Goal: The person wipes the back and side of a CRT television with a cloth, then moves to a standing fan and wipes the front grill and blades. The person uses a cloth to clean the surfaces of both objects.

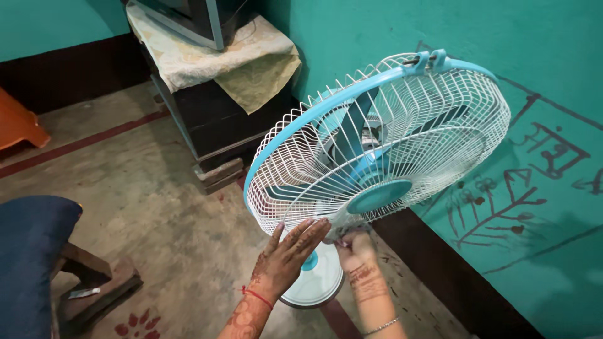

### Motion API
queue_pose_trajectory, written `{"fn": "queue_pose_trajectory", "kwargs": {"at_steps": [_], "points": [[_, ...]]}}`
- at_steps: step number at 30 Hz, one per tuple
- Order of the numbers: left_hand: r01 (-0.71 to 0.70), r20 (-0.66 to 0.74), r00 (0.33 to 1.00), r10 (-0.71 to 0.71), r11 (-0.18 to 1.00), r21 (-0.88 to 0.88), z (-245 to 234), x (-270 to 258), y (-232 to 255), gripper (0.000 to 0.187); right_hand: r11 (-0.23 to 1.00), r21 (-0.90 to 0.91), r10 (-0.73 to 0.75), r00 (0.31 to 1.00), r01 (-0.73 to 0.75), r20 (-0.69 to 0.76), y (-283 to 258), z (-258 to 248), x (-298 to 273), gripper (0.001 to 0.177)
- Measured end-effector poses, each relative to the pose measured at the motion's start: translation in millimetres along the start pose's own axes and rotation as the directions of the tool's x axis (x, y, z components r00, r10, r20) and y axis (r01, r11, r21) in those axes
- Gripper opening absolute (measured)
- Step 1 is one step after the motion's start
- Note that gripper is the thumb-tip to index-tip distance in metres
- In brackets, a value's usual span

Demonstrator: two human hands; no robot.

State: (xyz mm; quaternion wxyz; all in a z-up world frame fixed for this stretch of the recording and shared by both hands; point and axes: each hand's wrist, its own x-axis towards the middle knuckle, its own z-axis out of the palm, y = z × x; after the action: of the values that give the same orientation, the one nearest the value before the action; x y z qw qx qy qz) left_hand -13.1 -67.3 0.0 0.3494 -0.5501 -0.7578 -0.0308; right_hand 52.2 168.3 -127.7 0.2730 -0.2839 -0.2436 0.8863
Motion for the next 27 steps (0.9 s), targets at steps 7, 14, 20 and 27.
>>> {"fn": "queue_pose_trajectory", "kwargs": {"at_steps": [7,14,20,27], "points": [[0.029,-0.022,0.999,-0.03,0.999,-0.04,-15,-3,2,0.08,0.989,0.035,-0.147,0.987,0.145,0.068,-52,36,-53,0.04],[0.04,-0.072,0.996,-0.044,0.998,-0.057,-19,-5,-2,0.084,0.982,0.1,-0.146,0.979,0.161,-0.143,-28,22,-77,0.047],[0.055,-0.068,0.996,-0.053,0.998,0.03,-16,-14,-9,0.087,0.978,0.203,0.037,0.998,-0.045,0.042,78,-49,-5,0.029],[0.08,-0.084,0.993,-0.077,0.996,0.025,-2,-21,-14,0.073,0.976,0.146,0.137,0.978,-0.16,0.157,128,-68,68,0.015]]}}
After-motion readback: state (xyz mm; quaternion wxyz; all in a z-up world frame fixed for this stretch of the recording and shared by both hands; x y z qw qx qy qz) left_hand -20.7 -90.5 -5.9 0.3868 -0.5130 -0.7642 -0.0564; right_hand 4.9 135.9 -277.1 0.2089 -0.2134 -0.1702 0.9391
